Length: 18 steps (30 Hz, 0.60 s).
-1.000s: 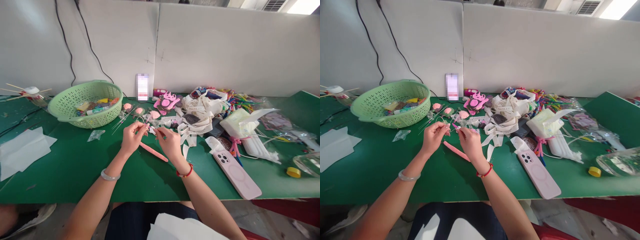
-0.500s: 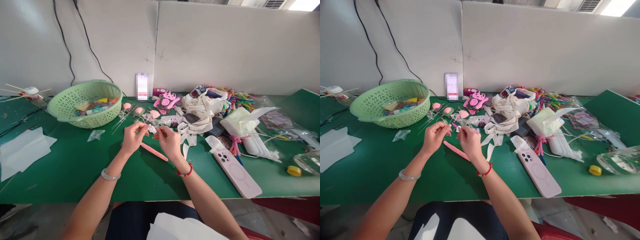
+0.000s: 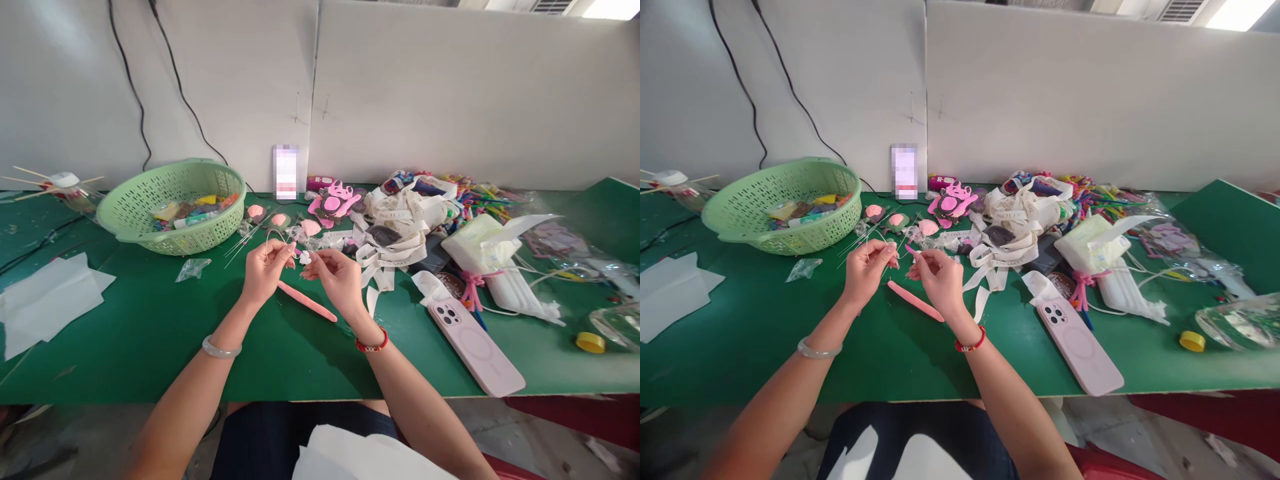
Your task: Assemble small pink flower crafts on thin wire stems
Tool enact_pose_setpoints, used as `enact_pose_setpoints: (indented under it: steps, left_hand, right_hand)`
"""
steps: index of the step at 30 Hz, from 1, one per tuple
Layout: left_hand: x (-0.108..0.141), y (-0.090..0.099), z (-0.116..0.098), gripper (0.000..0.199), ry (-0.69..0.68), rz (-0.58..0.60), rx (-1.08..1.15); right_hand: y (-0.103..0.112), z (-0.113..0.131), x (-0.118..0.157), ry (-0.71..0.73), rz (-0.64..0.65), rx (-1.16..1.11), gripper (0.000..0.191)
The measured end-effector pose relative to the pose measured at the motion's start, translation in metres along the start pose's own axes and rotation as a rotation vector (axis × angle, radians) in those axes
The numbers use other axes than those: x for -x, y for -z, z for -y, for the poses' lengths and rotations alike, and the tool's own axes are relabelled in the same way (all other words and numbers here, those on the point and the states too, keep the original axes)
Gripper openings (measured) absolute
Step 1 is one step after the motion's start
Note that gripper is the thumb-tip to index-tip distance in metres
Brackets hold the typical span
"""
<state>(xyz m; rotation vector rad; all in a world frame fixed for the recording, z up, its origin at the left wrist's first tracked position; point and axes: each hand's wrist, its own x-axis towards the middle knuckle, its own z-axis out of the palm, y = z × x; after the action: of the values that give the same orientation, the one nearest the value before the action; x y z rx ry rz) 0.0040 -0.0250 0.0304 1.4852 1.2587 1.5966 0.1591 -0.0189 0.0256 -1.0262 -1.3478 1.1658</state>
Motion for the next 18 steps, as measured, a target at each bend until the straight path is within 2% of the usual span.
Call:
enact_pose_setpoints:
  steps: [5, 13, 18]
  left_hand:
    - [-0.0027, 0.0012, 0.0043, 0.034, 0.024, -0.025, 0.035]
    - [-0.0013, 0.0002, 0.0031, 0.03, 0.03, 0.017, -0.01]
    - [-0.0005, -0.0022, 0.0037, 0.032, 0.023, 0.022, -0.02]
  right_hand:
    - [0.0016, -0.0007, -0.0023, -0.028, 0.107, 0.008, 0.035]
    - [-0.003, -0.0017, -0.0025, -0.134, 0.066, -0.258, 0.035]
    - [-0.0055, -0.0007, -0.0011, -0.196, 0.021, -0.317, 0.034]
